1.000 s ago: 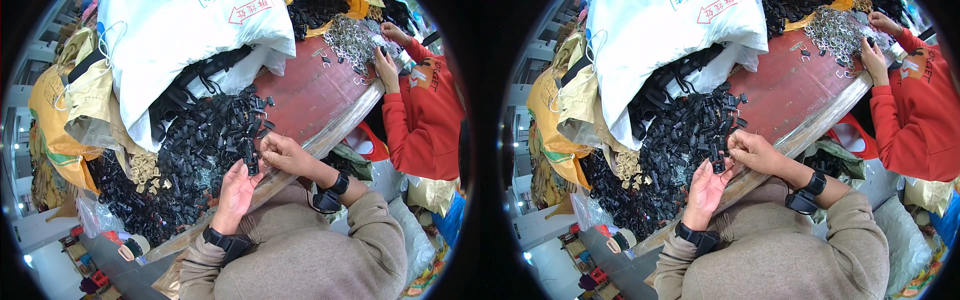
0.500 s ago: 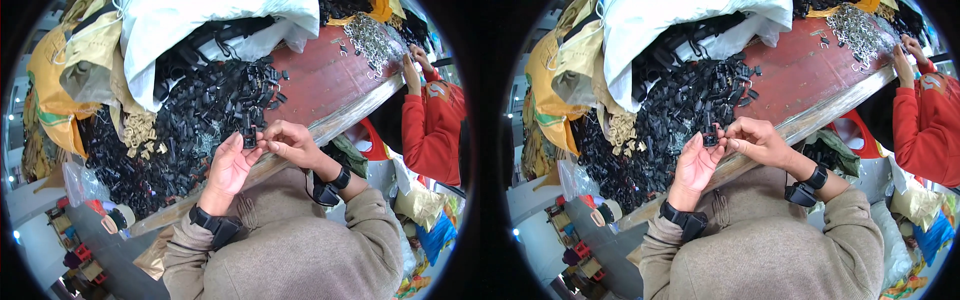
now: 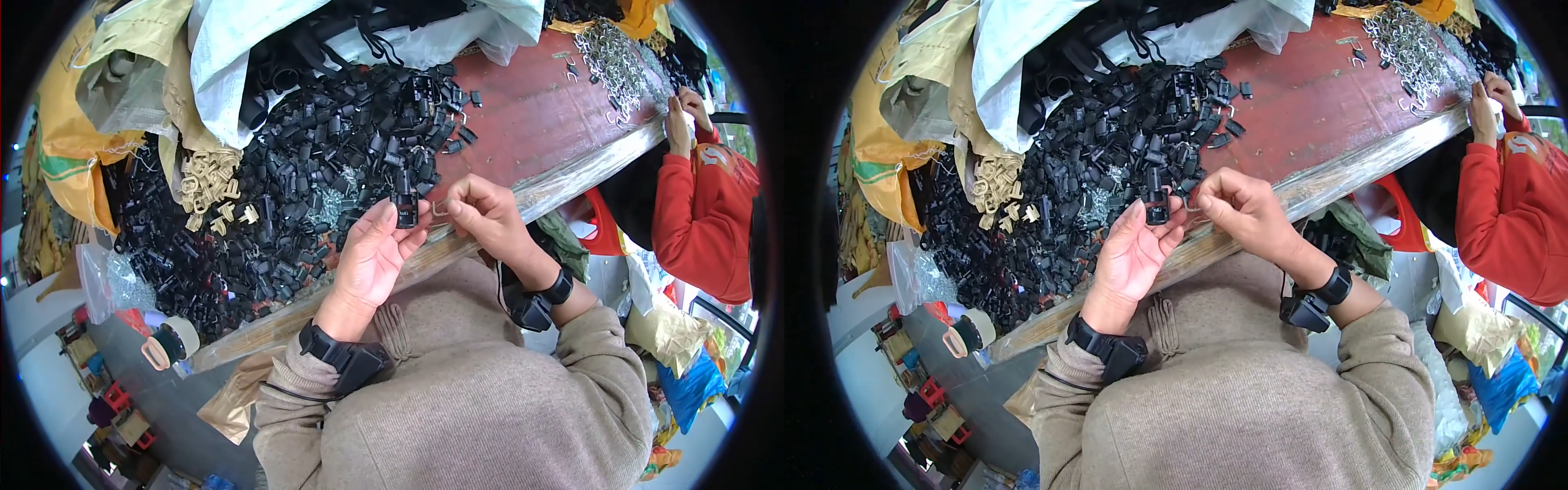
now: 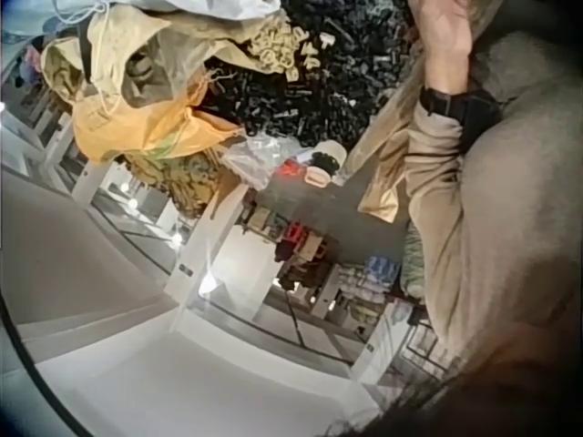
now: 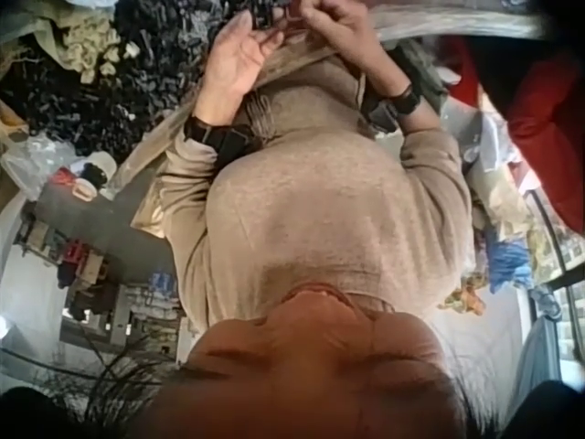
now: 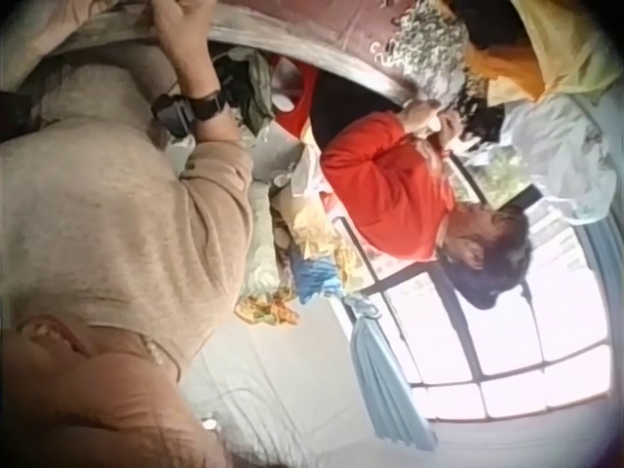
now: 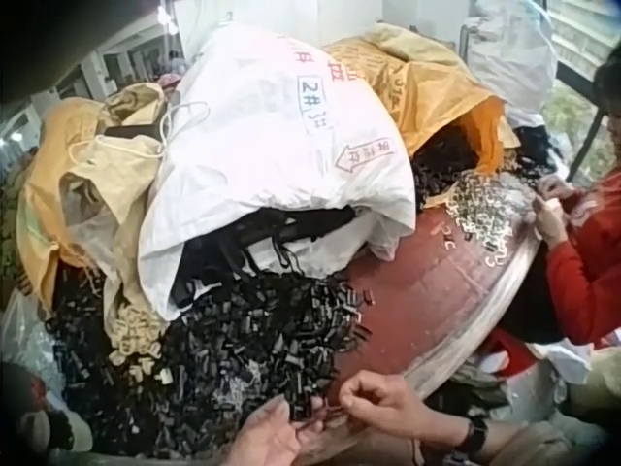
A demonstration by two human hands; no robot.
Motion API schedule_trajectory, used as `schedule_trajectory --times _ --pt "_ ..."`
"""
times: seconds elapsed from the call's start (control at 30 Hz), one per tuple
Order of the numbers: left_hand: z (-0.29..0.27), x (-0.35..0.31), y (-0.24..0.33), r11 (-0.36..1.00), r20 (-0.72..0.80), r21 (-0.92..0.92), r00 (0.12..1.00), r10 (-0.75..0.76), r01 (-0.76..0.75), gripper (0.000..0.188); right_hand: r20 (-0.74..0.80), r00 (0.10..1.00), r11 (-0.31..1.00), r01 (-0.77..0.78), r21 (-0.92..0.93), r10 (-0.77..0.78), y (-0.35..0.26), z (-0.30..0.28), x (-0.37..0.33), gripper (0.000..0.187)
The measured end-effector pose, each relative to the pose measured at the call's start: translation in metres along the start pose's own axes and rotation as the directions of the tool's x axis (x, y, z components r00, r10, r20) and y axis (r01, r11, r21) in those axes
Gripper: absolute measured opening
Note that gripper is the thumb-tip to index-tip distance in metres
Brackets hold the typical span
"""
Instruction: Sorting and inspecting small black plastic components on a workbench in a factory.
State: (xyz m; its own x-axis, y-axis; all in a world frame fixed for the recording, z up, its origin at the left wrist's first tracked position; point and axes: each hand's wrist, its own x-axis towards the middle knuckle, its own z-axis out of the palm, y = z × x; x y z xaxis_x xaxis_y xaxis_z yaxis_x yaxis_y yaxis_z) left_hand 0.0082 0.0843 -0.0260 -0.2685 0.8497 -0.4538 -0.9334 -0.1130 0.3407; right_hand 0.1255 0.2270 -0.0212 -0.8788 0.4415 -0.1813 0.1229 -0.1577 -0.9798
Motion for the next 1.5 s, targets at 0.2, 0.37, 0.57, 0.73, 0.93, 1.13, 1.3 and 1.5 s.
schedule_trajectory --times 0.2,0.37,0.57,0.73,0.93,1.13,1.3,1.5 --pt "0.008 0.005 -0.002 0.996 0.044 0.042 0.996 0.073 -0.074 0.027 0.000 0.998 0.992 -0.064 0.113 0.065 0.002 -0.001 0.004 0.013" --pt "0.012 0.009 -0.003 0.996 0.053 0.041 0.996 0.072 -0.074 0.026 -0.075 0.997 0.980 -0.020 0.200 0.036 0.006 0.003 0.006 0.011" --pt "0.016 0.015 -0.004 0.989 0.084 0.098 0.991 0.103 -0.111 0.028 -0.105 0.986 0.984 0.142 0.110 -0.131 0.013 0.003 0.011 0.009" --pt "0.021 0.012 -0.005 0.985 0.089 0.130 0.991 0.101 -0.112 0.032 -0.013 0.994 0.966 0.106 0.234 -0.106 0.011 -0.004 0.009 0.011" --pt "0.014 0.015 -0.003 0.997 0.130 0.073 0.991 -0.021 0.011 0.031 0.138 0.983 0.949 0.076 0.305 -0.123 0.008 -0.013 0.009 0.014" --pt "0.024 0.019 -0.002 0.996 0.058 0.013 0.995 -0.086 0.085 0.029 0.036 0.985 0.954 0.153 0.257 -0.167 0.006 -0.016 0.004 0.011" --pt "0.027 0.019 -0.003 0.990 0.070 0.107 0.993 -0.094 0.086 0.027 0.060 0.856 0.823 0.512 -0.245 -0.514 -0.004 -0.027 0.000 0.021" --pt "0.019 0.017 -0.007 0.976 0.066 0.109 0.978 -0.197 0.189 0.021 0.323 0.707 0.521 0.692 -0.500 -0.630 -0.007 -0.030 0.001 0.033"
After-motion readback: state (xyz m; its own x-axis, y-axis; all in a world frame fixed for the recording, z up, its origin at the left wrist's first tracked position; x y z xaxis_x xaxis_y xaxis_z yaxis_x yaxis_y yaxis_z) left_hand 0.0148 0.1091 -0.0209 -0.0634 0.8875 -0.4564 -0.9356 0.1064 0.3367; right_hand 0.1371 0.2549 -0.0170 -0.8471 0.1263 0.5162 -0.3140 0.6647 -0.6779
